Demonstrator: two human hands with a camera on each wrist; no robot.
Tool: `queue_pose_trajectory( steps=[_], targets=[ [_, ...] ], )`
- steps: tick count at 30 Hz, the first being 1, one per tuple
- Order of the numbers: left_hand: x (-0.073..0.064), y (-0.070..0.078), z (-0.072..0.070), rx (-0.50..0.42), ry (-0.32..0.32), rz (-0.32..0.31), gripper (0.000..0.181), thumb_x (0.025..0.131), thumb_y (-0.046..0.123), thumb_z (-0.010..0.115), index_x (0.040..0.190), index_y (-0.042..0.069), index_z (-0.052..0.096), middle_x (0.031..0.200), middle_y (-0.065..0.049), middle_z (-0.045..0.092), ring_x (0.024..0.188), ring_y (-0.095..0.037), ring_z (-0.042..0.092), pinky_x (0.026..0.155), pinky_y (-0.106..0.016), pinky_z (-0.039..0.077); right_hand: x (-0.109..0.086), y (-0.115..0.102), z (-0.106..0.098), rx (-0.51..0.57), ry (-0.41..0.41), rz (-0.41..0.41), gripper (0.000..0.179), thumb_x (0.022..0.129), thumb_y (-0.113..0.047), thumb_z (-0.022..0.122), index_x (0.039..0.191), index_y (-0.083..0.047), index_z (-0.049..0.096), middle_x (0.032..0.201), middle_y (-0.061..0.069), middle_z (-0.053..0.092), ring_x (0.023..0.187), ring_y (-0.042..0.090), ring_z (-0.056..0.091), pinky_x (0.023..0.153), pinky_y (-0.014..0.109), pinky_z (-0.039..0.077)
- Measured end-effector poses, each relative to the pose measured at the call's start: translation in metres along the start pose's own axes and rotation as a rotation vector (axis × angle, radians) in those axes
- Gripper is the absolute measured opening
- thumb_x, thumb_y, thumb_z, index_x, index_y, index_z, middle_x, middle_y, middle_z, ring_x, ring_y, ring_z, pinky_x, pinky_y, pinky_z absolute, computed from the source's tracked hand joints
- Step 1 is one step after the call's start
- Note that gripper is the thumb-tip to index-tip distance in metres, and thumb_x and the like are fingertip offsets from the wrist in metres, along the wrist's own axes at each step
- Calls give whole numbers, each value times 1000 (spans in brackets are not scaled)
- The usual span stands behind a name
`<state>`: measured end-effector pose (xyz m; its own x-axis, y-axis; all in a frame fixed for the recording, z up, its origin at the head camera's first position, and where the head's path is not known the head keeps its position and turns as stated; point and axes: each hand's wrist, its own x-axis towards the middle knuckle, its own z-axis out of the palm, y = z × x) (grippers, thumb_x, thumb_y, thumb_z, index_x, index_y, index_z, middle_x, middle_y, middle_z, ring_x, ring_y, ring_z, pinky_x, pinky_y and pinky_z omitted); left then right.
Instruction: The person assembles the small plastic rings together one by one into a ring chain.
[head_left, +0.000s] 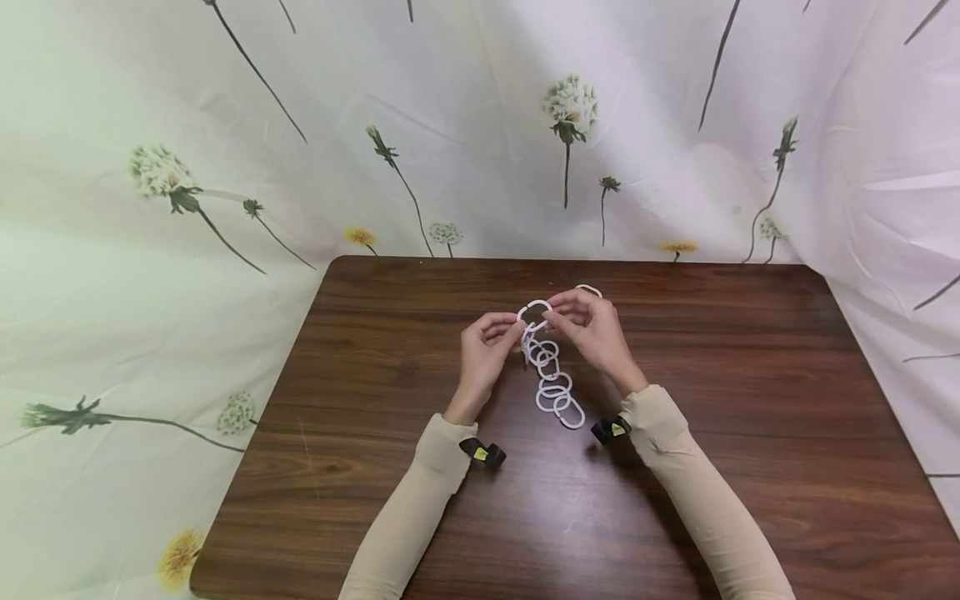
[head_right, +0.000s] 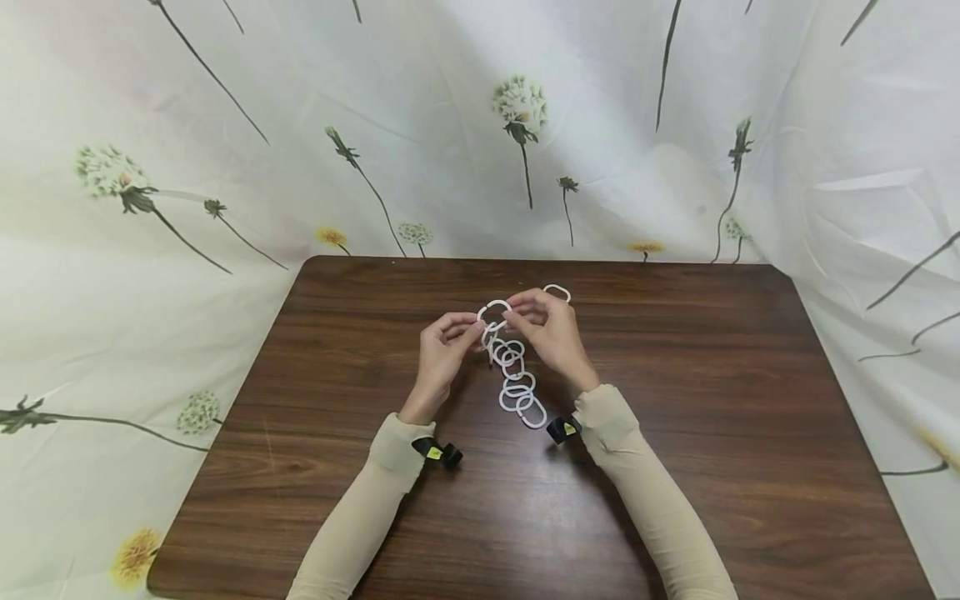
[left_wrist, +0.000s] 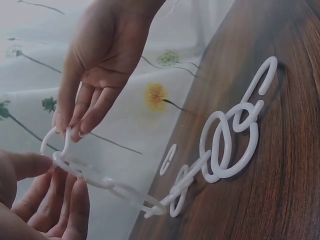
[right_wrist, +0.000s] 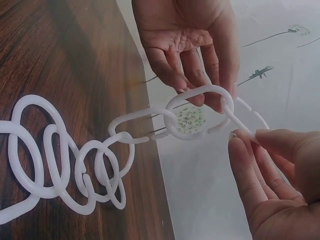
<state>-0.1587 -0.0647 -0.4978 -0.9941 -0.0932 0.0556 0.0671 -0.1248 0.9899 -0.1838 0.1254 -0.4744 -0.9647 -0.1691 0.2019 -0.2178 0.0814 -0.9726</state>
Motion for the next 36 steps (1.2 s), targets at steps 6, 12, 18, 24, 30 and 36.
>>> queue_pose_trajectory(
  steps=[6, 12, 18, 24, 30, 36],
  targets=[
    [-1, 2, -4, -25, 16, 11, 19, 93, 0, 76, 107, -11, 70, 92, -21, 77, 77, -19, 75, 66, -29, 68, 4, 1, -3, 48, -35, -7, 22, 97, -3, 71, 113, 11, 68, 107, 36, 71, 85, 32, 79, 80, 43, 68],
    [-1, 1, -8, -8, 18, 17, 19, 93, 1, 76, 107, -10, 70, 92, -19, 77, 75, -19, 74, 60, -24, 63, 13, 5, -21, 54, -29, 0, 24, 101, -5, 66, 116, 14, 65, 110, 41, 68, 84, 21, 79, 80, 38, 69],
    [0, 0, -11, 0, 16, 30, 19, 93, 2, 76, 107, -9, 70, 91, -16, 77, 76, -19, 74, 62, -34, 66, 22, 14, -42, -71, -2, 18, 23, 102, -7, 66, 116, 10, 67, 113, 38, 69, 84, 18, 79, 81, 42, 68],
    [0, -3, -12, -13, 22, 30, 17, 93, 0, 75, 106, -9, 69, 89, -13, 77, 77, -23, 75, 63, -30, 66, 29, 30, -58, -212, 33, 74, 23, 101, -8, 68, 118, 9, 68, 115, 31, 73, 77, -3, 71, 78, 40, 69],
    [-1, -4, -13, -22, 23, 31, 16, 93, -2, 74, 106, -10, 69, 89, -14, 77, 75, -17, 73, 69, -37, 68, 33, 46, -70, -333, 79, 105, 22, 98, -6, 71, 115, 7, 70, 109, 29, 73, 75, 4, 71, 70, 28, 68],
    [-2, -5, -15, -25, 30, 24, 17, 93, -3, 74, 106, -12, 68, 90, -17, 76, 73, -11, 72, 72, -38, 69, 34, 56, -76, -442, 92, 134, 24, 96, -5, 72, 117, 5, 70, 111, 28, 74, 80, 7, 68, 65, 6, 52]
  ],
)
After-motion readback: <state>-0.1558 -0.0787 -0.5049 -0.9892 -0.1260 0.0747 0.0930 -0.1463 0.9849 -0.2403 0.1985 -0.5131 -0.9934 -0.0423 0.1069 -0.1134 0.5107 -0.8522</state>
